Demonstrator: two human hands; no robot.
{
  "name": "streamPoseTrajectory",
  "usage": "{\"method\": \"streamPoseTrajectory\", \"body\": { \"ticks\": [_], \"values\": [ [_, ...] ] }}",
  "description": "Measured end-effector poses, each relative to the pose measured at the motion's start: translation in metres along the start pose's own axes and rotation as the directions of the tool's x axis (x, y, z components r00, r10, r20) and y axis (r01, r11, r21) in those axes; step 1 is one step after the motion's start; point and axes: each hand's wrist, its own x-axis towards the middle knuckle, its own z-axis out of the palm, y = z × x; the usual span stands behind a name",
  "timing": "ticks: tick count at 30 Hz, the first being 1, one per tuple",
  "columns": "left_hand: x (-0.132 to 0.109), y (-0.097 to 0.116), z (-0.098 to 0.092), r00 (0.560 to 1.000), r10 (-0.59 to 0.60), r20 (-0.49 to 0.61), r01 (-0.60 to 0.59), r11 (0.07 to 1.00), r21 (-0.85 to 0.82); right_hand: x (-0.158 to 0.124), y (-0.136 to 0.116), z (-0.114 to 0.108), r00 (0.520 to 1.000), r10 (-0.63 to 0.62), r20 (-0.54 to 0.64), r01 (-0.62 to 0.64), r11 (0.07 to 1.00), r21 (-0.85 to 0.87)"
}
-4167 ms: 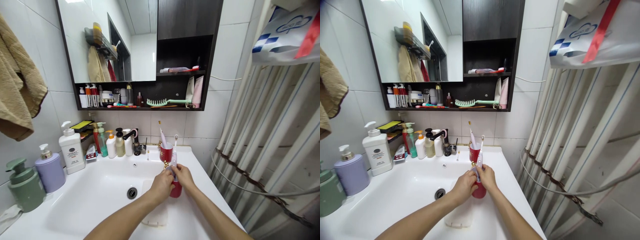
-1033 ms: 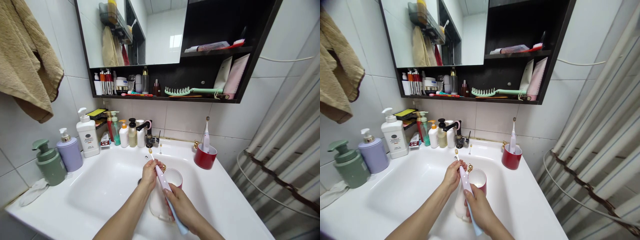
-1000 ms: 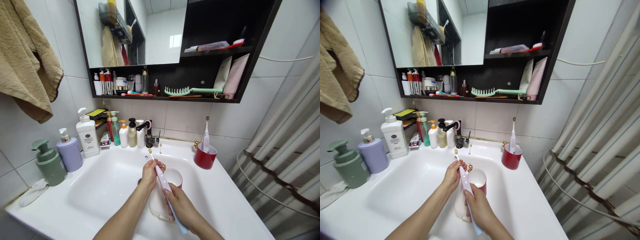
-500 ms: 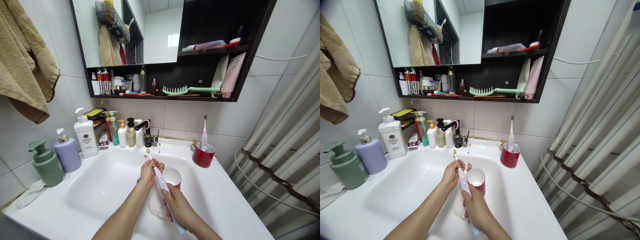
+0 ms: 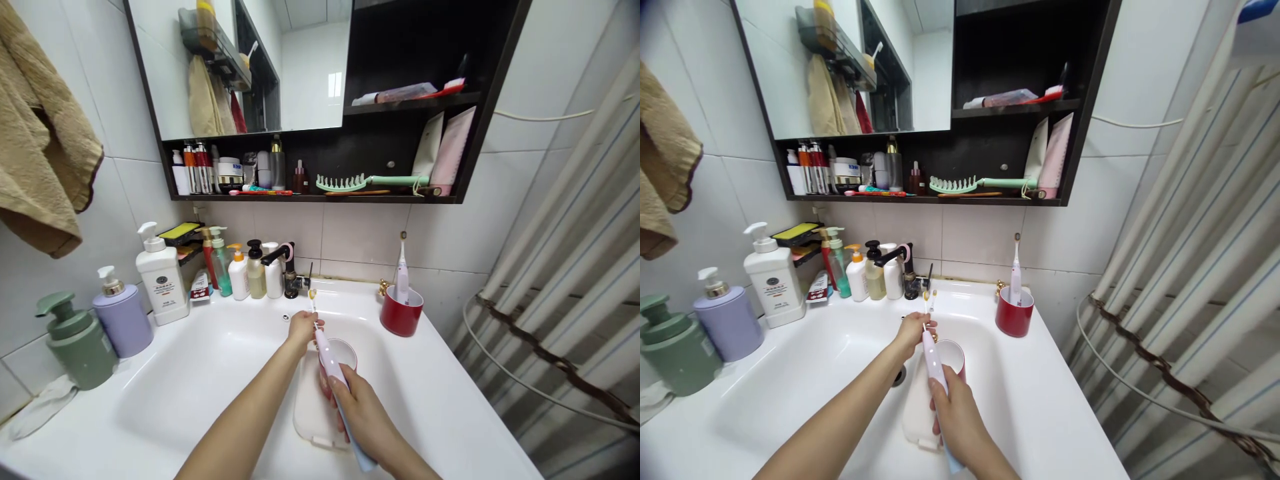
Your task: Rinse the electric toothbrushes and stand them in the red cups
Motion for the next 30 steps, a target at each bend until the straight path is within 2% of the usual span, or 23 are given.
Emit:
{"method": "streamPoseTrajectory", "body": {
  "ticks": [6, 13, 17, 22, 26, 30],
  "values": [
    [0.051, 0.007, 0.035, 0.996, 0.055, -0.073, -0.027, 0.943, 0.333, 0.003, -0.001, -0.003, 0.999, -0.027, -0.018, 0.028, 0.999, 0.031],
    [0.085, 0.002, 0.050, 0.971, 0.212, -0.115, -0.109, 0.812, 0.573, 0.005, -0.001, -0.004, 1.000, 0.007, 0.011, -0.007, 0.997, 0.071],
    [0.089, 0.006, 0.045, 0.960, 0.266, -0.087, -0.153, 0.758, 0.634, 0.007, 0.002, -0.003, 1.000, 0.000, -0.003, 0.000, 0.999, 0.049],
    [0.081, 0.009, 0.029, 0.947, 0.309, -0.088, -0.181, 0.741, 0.646, 0.005, -0.001, -0.004, 1.000, 0.023, 0.014, -0.024, 0.995, 0.101],
    [0.076, 0.007, 0.021, 0.958, 0.258, -0.124, -0.138, 0.795, 0.591, 0.004, -0.003, -0.004, 1.000, 0.013, 0.011, -0.014, 0.994, 0.104],
    [0.068, 0.011, 0.013, 0.978, 0.139, -0.156, -0.050, 0.882, 0.468, 0.002, -0.003, -0.005, 1.000, 0.015, -0.009, -0.014, 0.995, 0.101]
  ]
}}
